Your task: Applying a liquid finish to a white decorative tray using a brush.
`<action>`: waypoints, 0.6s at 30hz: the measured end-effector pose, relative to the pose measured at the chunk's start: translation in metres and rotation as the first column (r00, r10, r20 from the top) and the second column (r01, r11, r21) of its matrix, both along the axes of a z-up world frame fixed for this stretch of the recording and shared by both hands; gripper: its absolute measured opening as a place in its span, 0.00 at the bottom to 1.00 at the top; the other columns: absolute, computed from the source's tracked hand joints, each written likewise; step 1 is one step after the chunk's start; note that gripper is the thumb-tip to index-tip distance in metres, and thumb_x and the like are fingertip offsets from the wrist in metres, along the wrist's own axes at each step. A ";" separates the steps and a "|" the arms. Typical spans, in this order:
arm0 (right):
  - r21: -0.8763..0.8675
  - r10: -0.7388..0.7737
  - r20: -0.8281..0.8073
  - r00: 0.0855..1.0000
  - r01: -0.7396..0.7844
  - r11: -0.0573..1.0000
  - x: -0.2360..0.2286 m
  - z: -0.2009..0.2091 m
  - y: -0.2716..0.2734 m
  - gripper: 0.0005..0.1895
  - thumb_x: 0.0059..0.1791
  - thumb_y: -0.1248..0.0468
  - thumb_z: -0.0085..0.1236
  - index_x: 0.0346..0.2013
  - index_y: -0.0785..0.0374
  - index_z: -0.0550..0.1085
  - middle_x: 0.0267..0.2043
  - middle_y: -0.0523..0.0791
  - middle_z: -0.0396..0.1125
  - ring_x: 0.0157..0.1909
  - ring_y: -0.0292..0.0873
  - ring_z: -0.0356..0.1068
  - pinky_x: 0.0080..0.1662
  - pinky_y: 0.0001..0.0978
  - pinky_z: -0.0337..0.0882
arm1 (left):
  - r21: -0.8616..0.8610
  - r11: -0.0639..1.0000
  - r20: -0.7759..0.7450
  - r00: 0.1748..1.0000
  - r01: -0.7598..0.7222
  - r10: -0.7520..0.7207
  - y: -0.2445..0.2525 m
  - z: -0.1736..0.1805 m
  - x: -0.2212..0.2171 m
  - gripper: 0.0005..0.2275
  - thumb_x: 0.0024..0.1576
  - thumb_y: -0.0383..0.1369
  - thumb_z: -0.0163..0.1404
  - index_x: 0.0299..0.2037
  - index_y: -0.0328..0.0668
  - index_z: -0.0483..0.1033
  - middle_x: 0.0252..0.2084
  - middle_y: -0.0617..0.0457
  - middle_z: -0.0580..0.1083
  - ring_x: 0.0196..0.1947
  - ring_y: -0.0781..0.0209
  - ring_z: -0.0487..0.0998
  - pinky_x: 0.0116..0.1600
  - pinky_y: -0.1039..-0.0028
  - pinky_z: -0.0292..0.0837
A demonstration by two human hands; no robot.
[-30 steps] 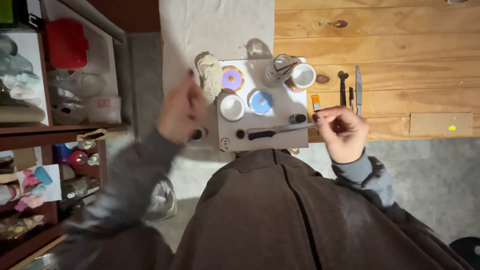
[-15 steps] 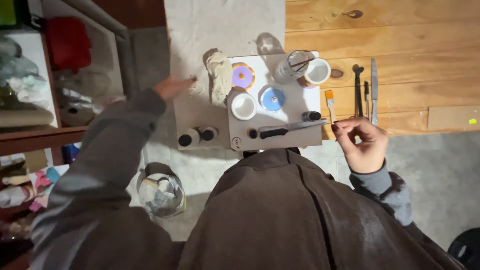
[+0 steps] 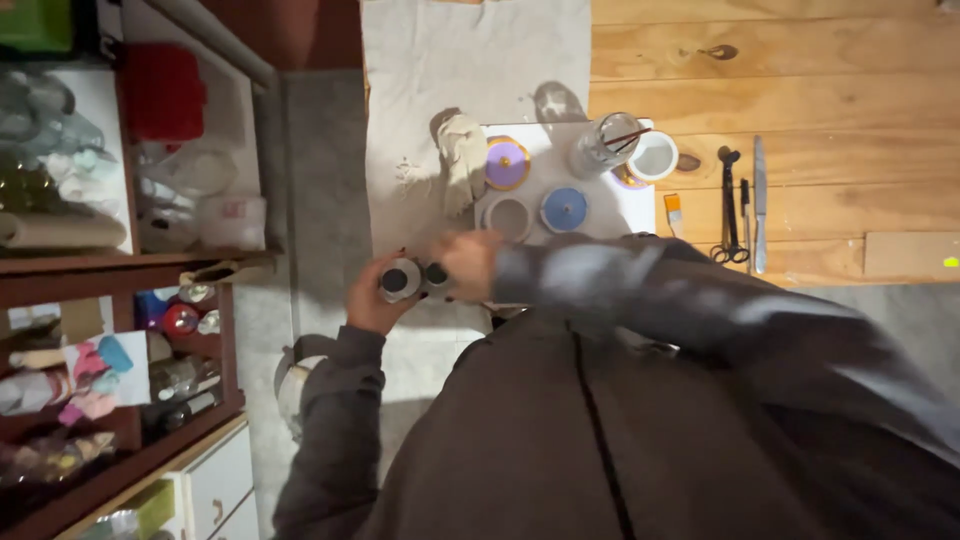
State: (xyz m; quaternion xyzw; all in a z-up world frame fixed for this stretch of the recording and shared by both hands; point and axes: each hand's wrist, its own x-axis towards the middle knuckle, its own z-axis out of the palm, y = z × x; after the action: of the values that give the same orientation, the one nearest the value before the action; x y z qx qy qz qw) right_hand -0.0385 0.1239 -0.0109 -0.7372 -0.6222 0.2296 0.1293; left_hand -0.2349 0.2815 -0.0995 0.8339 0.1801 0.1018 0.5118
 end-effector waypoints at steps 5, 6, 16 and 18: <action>-0.028 0.056 -0.008 0.998 -0.056 0.998 -0.015 -0.066 0.037 0.28 0.39 0.57 0.67 0.53 0.58 0.76 0.35 0.55 0.75 0.38 0.61 0.75 0.38 0.53 0.75 | -0.056 0.988 0.097 0.985 -0.141 0.146 -0.004 -0.015 0.001 0.26 0.44 0.27 0.70 0.54 0.37 0.76 0.55 0.47 0.79 0.55 0.56 0.80 0.61 0.67 0.75; -0.032 0.052 -0.008 0.999 -0.052 0.998 -0.014 -0.079 0.038 0.28 0.39 0.57 0.67 0.53 0.58 0.76 0.35 0.55 0.75 0.38 0.61 0.75 0.38 0.53 0.75 | -0.060 0.989 0.096 0.985 -0.137 0.143 -0.003 -0.007 0.006 0.26 0.44 0.27 0.70 0.54 0.37 0.76 0.55 0.47 0.79 0.55 0.56 0.80 0.61 0.67 0.75; 0.008 -0.376 0.273 0.885 0.389 0.921 0.148 0.029 0.086 0.17 0.37 0.56 0.68 0.33 0.65 0.81 0.37 0.57 0.74 0.41 0.60 0.77 0.42 0.49 0.76 | 0.033 0.987 0.278 0.950 -0.159 0.144 0.083 0.016 0.174 0.30 0.50 0.30 0.69 0.60 0.36 0.66 0.50 0.45 0.77 0.52 0.55 0.80 0.55 0.66 0.76; 0.006 -0.442 0.304 0.844 0.462 0.887 0.187 0.000 0.098 0.13 0.43 0.56 0.64 0.36 0.62 0.81 0.37 0.57 0.75 0.44 0.58 0.77 0.47 0.50 0.76 | 0.124 0.982 0.379 0.921 -0.144 0.087 0.097 0.001 0.224 0.30 0.51 0.29 0.69 0.61 0.36 0.65 0.50 0.44 0.77 0.51 0.51 0.80 0.55 0.65 0.75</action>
State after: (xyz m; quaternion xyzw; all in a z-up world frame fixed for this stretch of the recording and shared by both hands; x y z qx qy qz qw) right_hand 0.1482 0.2221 -0.0111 -0.8928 -0.4352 0.1002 0.0597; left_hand -0.0113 0.3784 -0.0990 0.8235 0.1208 0.3009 0.4656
